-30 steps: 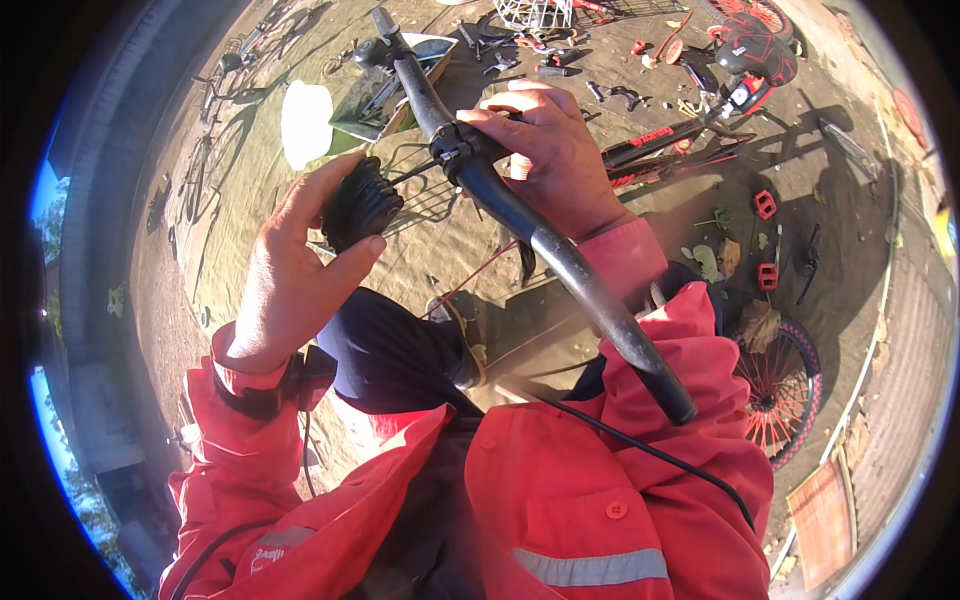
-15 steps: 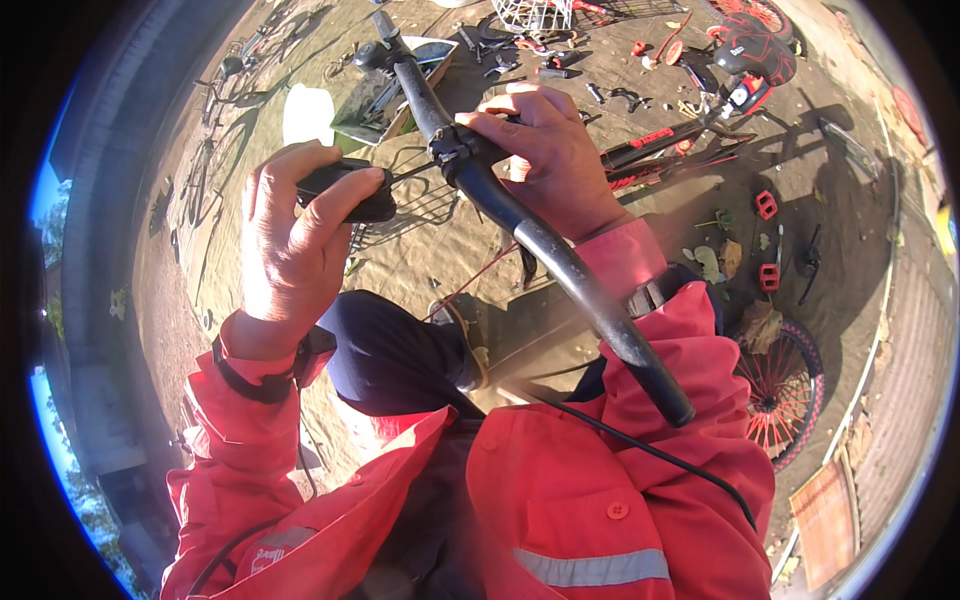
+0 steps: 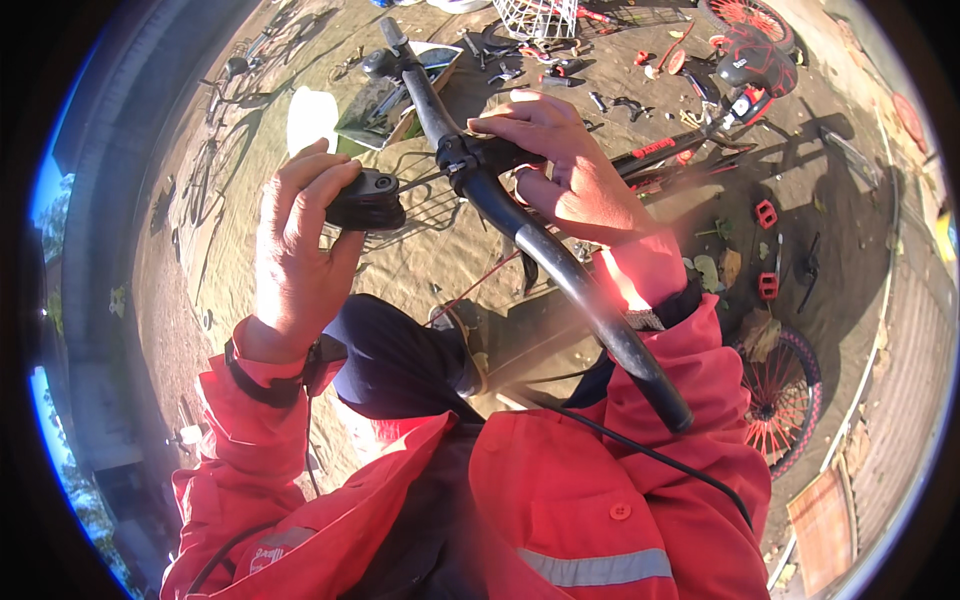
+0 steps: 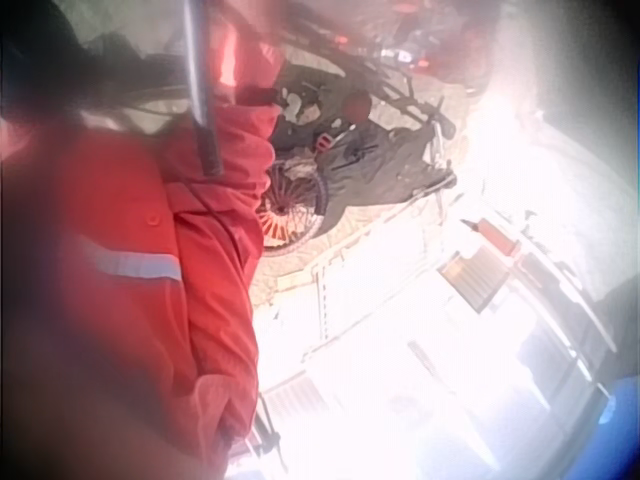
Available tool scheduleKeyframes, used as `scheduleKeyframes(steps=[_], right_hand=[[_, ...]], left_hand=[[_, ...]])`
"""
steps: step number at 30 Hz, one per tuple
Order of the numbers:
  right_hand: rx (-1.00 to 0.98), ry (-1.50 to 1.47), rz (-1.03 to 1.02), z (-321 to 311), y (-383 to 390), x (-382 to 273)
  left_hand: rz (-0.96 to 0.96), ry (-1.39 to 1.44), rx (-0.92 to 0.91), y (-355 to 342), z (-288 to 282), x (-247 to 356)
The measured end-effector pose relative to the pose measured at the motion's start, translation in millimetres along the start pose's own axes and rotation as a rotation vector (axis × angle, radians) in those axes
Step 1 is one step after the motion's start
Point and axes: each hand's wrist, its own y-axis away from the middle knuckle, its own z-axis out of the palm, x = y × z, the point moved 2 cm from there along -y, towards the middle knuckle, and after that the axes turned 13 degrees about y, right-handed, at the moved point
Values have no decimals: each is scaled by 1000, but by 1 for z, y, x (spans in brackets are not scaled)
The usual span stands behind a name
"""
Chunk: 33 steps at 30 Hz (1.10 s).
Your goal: The person removes a black shifter from the bicycle handlebar, threads a cable through it, and reattaches the shifter to the handlebar. The person then adjusts the cable tension and secures the shifter in place.
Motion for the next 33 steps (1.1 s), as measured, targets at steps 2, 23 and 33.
scheduleKeyframes(steps=[2,23,33], right_hand=[[10,-337,143,-2,0,0],[-176,-125,-220,7,-46,-40],[-49,-148,-309,16,-50,-34]], left_hand=[[16,-7,-2,1,1,-2],[26,16,71,1,0,-4],[-1078,1237,10,17,-15,-12]])
